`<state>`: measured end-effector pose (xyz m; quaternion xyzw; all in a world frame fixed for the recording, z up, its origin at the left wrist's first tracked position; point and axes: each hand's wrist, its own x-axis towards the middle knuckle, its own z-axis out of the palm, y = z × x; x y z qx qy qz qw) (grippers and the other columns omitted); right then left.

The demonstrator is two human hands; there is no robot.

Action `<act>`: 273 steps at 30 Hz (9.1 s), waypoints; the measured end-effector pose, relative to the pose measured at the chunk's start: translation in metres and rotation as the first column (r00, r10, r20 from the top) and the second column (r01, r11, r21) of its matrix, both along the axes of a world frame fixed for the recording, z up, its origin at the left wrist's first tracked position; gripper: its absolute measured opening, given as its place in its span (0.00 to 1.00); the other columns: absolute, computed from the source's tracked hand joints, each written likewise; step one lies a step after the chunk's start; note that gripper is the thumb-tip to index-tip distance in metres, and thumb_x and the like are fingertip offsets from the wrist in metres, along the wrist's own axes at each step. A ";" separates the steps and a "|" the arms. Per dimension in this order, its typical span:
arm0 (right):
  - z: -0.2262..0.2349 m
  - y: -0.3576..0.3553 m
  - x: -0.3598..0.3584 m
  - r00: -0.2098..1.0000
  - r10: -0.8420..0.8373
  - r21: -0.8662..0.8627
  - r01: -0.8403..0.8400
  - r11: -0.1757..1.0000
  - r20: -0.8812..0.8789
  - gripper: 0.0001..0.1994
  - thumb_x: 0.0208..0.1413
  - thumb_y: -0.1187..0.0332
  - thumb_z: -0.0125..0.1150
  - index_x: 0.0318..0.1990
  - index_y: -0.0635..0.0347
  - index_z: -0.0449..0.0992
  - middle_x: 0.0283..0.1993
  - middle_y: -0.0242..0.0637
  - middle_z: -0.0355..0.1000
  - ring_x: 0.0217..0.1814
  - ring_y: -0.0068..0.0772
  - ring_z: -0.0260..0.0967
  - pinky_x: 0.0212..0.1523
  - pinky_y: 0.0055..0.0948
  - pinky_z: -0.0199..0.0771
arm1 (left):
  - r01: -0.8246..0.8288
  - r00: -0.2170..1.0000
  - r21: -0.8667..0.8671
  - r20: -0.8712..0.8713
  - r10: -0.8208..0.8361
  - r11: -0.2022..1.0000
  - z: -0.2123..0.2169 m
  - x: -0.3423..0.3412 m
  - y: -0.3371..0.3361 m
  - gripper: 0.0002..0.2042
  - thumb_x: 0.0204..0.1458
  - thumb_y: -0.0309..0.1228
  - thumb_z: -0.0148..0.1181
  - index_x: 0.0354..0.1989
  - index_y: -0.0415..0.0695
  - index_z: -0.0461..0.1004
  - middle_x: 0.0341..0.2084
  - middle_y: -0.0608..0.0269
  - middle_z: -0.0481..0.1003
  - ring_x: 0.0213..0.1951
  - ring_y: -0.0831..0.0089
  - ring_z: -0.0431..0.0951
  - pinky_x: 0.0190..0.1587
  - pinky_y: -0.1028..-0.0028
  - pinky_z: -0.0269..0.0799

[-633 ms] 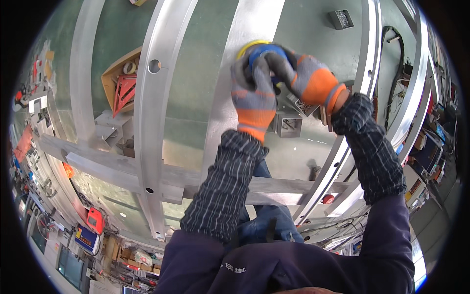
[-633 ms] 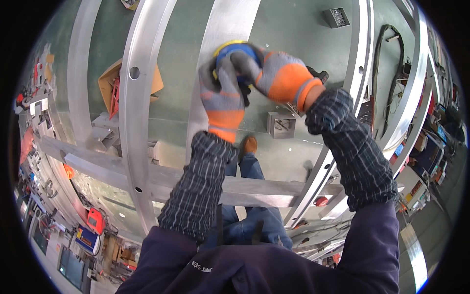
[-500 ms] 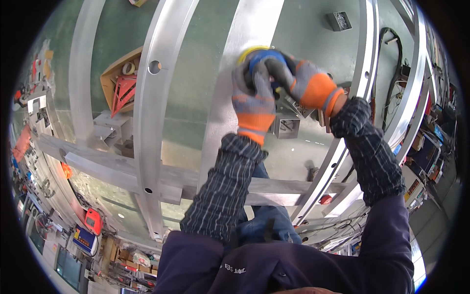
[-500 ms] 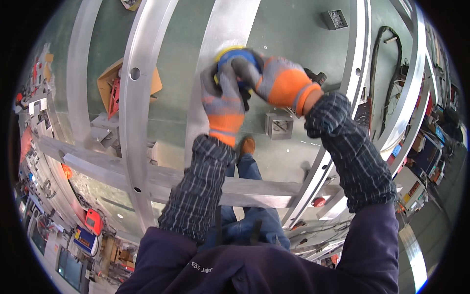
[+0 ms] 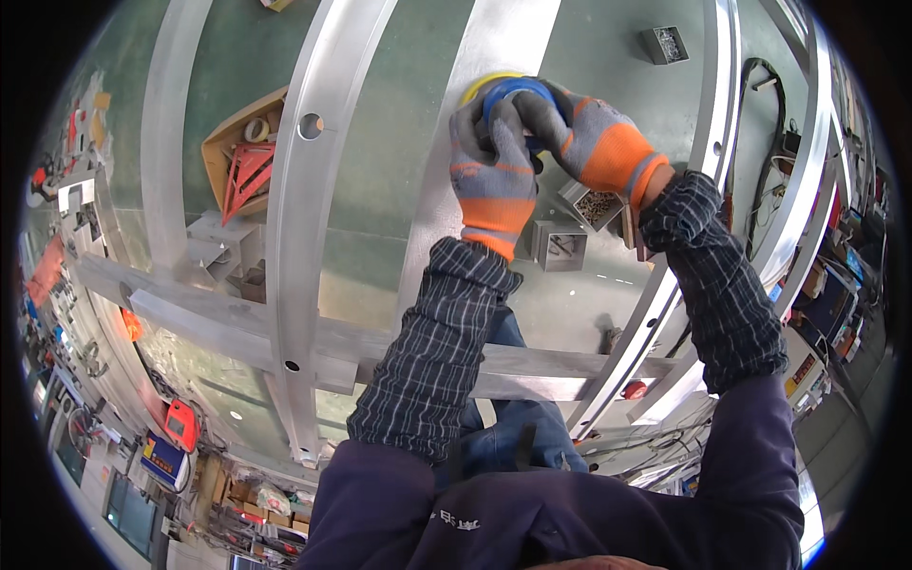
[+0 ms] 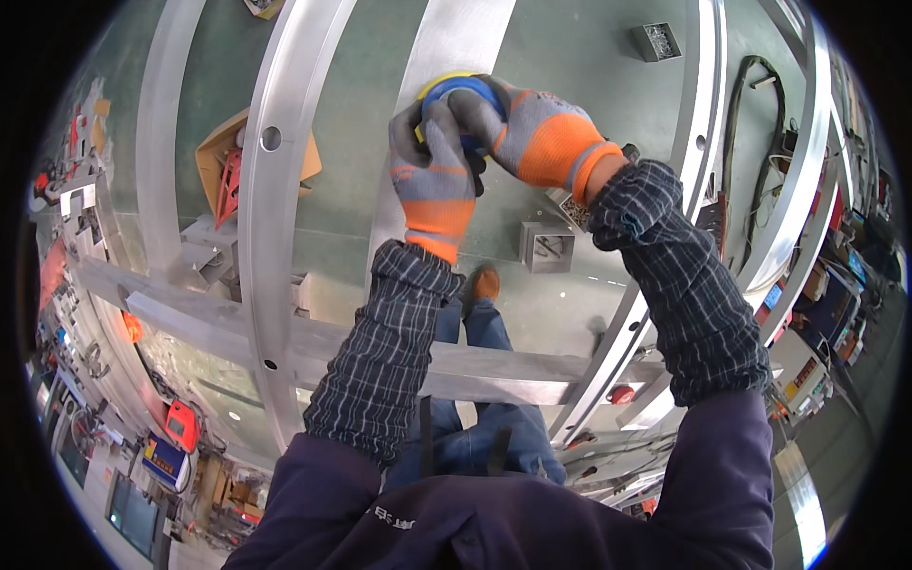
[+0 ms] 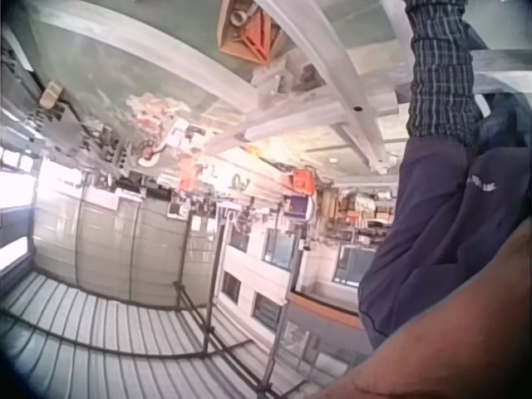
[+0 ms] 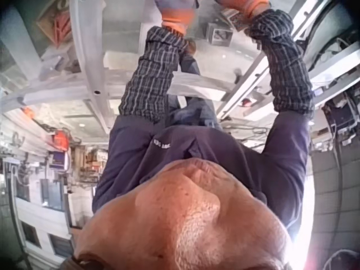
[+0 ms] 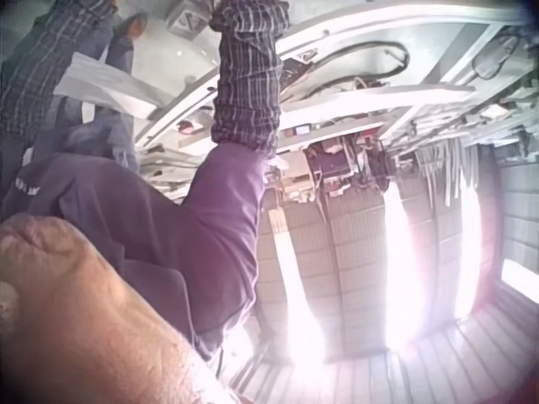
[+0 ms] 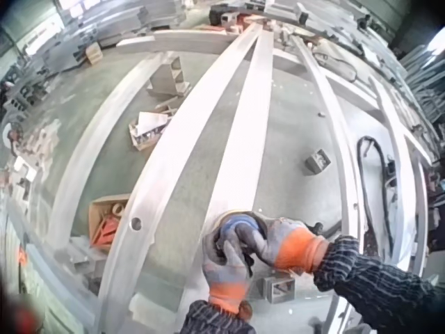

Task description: The person uses a handheld orbital polisher to smooth the surface of a large metal frame. They move the tool along the edges and flat surfaces, occasionally pausing to adjust the pad or reposition the frame.

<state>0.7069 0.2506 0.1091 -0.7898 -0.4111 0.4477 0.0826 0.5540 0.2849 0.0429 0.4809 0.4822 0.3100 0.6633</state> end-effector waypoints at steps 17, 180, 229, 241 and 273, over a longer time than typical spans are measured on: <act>-0.030 -0.018 0.029 0.985 0.083 0.056 -0.092 0.994 0.150 0.37 0.72 0.34 0.50 0.62 0.64 0.77 0.38 0.62 0.82 0.41 0.66 0.83 0.44 0.50 0.84 | -0.068 0.998 0.090 0.019 0.066 0.994 0.000 0.022 -0.007 0.22 0.73 0.44 0.59 0.60 0.36 0.71 0.44 0.54 0.81 0.43 0.69 0.83 0.47 0.71 0.81; -0.037 -0.037 -0.057 0.939 -0.114 0.450 -0.047 0.892 0.325 0.28 0.74 0.41 0.45 0.60 0.56 0.76 0.47 0.63 0.82 0.51 0.68 0.81 0.54 0.58 0.80 | 0.387 0.921 0.416 -0.210 -0.328 0.823 -0.030 -0.063 0.038 0.15 0.75 0.35 0.52 0.63 0.42 0.75 0.45 0.60 0.83 0.40 0.73 0.81 0.42 0.64 0.80; 0.025 -0.087 -0.151 0.819 0.485 -0.175 -0.452 0.874 0.306 0.32 0.59 0.58 0.72 0.70 0.42 0.68 0.58 0.57 0.73 0.51 0.60 0.84 0.47 0.48 0.86 | 0.367 0.515 0.037 -0.840 -0.170 0.930 -0.036 -0.233 -0.076 0.20 0.73 0.46 0.48 0.57 0.44 0.78 0.51 0.43 0.83 0.53 0.41 0.82 0.55 0.49 0.78; 0.037 -0.064 -0.120 0.824 0.435 -0.216 -0.380 0.899 0.364 0.44 0.51 0.58 0.79 0.76 0.43 0.62 0.64 0.60 0.72 0.52 0.63 0.84 0.48 0.48 0.89 | 0.332 0.504 0.015 -0.848 -0.164 0.943 -0.031 -0.230 -0.076 0.21 0.73 0.46 0.48 0.61 0.45 0.77 0.54 0.47 0.83 0.55 0.45 0.83 0.57 0.51 0.79; 0.041 -0.036 -0.094 0.778 0.502 -0.249 -0.437 0.864 0.377 0.39 0.54 0.62 0.75 0.74 0.43 0.64 0.60 0.58 0.73 0.51 0.59 0.85 0.46 0.46 0.88 | 0.375 0.452 -0.024 -0.868 -0.205 0.927 -0.031 -0.228 -0.071 0.23 0.73 0.47 0.49 0.61 0.42 0.77 0.55 0.45 0.82 0.57 0.44 0.82 0.59 0.52 0.78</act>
